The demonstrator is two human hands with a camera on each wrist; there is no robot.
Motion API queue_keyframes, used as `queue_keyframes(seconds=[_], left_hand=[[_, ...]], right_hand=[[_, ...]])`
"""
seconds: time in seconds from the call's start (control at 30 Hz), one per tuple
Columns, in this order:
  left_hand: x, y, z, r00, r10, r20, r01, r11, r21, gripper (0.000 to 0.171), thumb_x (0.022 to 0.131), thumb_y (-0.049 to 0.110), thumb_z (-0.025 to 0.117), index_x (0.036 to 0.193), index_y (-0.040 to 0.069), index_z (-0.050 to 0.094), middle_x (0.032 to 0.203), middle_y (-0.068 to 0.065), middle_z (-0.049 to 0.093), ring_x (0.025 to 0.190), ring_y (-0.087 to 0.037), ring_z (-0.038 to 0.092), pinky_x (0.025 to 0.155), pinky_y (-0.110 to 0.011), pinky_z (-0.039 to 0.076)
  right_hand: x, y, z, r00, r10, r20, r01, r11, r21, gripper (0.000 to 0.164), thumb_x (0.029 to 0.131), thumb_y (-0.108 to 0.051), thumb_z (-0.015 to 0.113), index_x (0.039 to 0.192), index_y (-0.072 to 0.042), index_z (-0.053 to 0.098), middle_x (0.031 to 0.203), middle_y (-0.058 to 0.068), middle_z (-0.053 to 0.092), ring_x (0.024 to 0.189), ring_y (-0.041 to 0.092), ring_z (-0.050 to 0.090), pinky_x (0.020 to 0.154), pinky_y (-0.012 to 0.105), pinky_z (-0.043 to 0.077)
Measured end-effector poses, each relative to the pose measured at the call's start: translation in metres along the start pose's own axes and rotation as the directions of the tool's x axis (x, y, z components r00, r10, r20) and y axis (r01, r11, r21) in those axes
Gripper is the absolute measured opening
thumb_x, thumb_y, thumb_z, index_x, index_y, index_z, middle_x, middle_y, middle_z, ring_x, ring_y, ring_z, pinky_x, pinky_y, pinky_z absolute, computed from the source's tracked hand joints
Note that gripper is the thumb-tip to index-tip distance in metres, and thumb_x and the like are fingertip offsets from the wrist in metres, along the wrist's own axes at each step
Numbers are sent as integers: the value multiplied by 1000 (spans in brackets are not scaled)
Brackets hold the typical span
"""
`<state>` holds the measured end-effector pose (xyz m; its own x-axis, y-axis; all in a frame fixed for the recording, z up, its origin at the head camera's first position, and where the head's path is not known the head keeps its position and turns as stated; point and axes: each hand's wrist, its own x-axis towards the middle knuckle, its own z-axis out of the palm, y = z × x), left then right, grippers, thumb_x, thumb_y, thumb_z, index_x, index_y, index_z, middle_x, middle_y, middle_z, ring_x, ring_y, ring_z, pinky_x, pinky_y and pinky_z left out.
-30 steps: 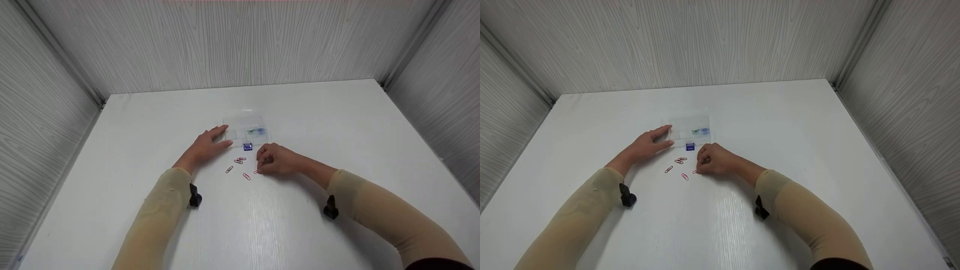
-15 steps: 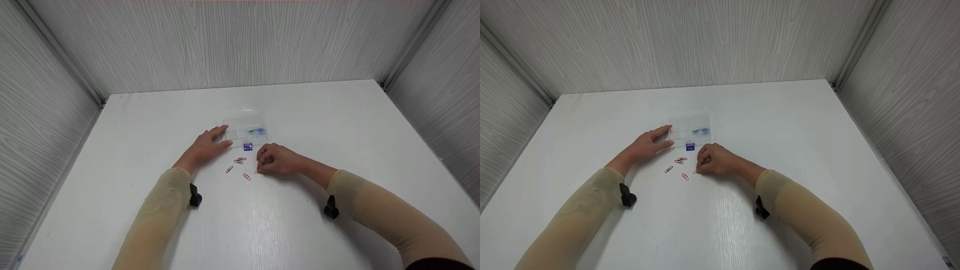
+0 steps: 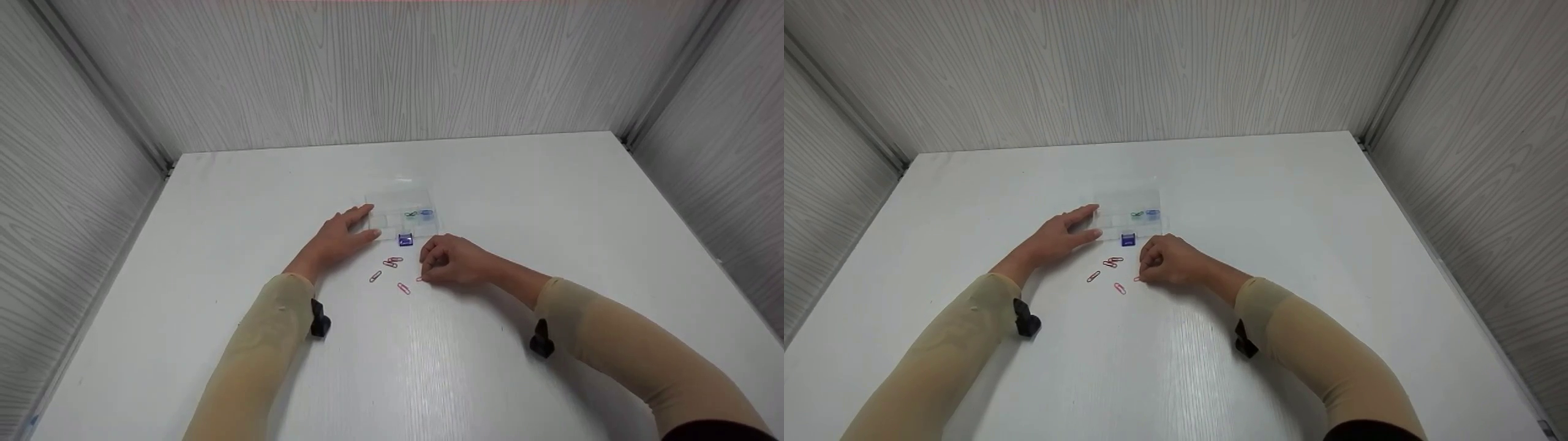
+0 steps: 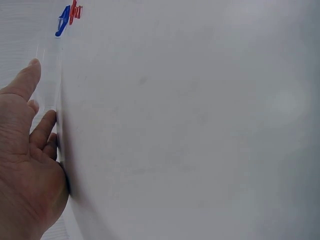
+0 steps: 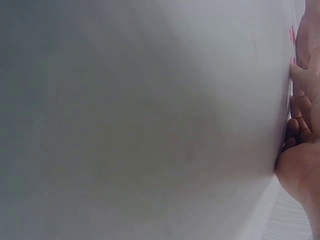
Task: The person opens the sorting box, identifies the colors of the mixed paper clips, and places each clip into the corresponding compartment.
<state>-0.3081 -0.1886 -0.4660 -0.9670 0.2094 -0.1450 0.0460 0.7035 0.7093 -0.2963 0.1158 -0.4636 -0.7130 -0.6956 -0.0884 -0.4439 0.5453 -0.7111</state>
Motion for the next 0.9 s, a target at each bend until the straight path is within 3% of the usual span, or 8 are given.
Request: queue_keyframes(seconds=[0.47, 0.9], left_hand=[[1, 2, 2, 1000, -24, -8, 24, 1000, -10, 75, 99, 65, 63, 165, 44, 35, 176, 3, 21, 164, -33, 3, 129, -59, 7], [0, 0, 1, 1000, -18, -10, 18, 1000, -2, 76, 99, 66, 62, 166, 44, 35, 176, 1, 21, 164, -34, 3, 128, -60, 6]], right_hand=[[-2, 2, 2, 996, -25, -86, 26, 1000, 9, 6, 91, -20, 87, 94, -15, 86, 106, -5, 69, 107, 15, 62, 96, 35, 52], [-1, -3, 4, 998, 29, -52, -29, 1000, 0, 5, 96, -15, 81, 92, -16, 83, 109, -3, 66, 109, 20, 57, 100, 37, 48]])
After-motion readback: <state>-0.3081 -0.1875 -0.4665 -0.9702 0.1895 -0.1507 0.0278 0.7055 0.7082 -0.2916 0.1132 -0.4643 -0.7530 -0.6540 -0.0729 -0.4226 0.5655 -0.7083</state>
